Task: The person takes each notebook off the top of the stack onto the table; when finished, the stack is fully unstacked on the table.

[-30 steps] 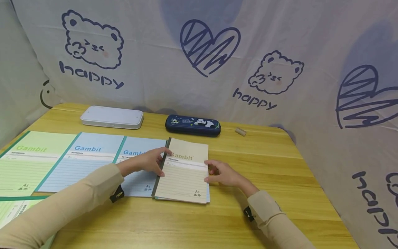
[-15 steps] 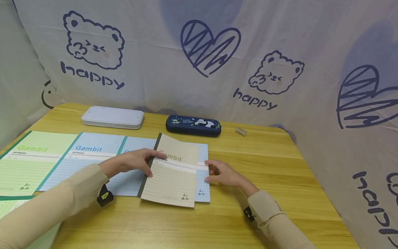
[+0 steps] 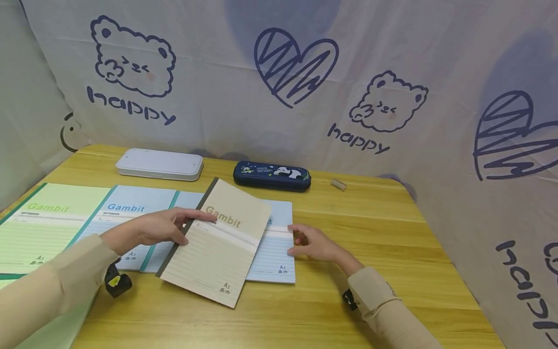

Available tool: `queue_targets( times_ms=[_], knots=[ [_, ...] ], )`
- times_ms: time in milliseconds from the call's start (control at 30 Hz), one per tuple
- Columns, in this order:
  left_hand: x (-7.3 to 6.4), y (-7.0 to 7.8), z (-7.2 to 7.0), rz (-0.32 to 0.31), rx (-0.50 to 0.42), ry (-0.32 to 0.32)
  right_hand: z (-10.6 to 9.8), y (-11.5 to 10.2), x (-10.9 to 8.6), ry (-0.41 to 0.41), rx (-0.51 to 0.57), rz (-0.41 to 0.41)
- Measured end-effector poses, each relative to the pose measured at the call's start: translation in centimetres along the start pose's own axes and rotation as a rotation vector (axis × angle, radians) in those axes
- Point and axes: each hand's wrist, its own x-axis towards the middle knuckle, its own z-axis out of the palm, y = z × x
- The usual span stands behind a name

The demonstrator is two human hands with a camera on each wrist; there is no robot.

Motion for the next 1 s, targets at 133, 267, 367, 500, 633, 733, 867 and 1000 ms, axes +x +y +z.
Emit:
queue_targets(
  times_ms=[133,267,367,500,633,733,867,1000],
  knots=[
    [-1.0,0.2,-0.7,0.077,0.032,-0.04,0.0,0.1,0.0,-0.001,-0.003,-0.003],
    [-1.9,0.4,-1.4,0.179,0.078,-0.104,0.0,0.1,0.0,-0.002,0.0,-0.005],
    [-2.6,0.6,-1.9,0.257,0.07,-0.176,0.0,0.1,0.0,0.0,-0.003,-0.001],
    [-3.4,0.6,-2.1,0.322,0.058,-0.284,0.0,0.0,0.0,0.001,-0.008,-0.003],
    [-3.8,0.3,-1.7,0.31,0.068,-0.345,0.0,0.0,0.0,0.003,-0.011,-0.008],
    [-4.0,-0.1,-1.4,0.295,0.048,-0.373,0.0,0.0,-0.1,0.004,-0.013,-0.007],
    [-4.0,-1.0,-1.2,0.304,-0.028,-0.486,0.0,0.0,-0.1,0.001,-0.016,-0.011],
    [-4.3,-2.1,-1.2,0.285,-0.063,-0.567,0.0,0.0,-0.1,-0.002,-0.014,-0.013]
  ],
)
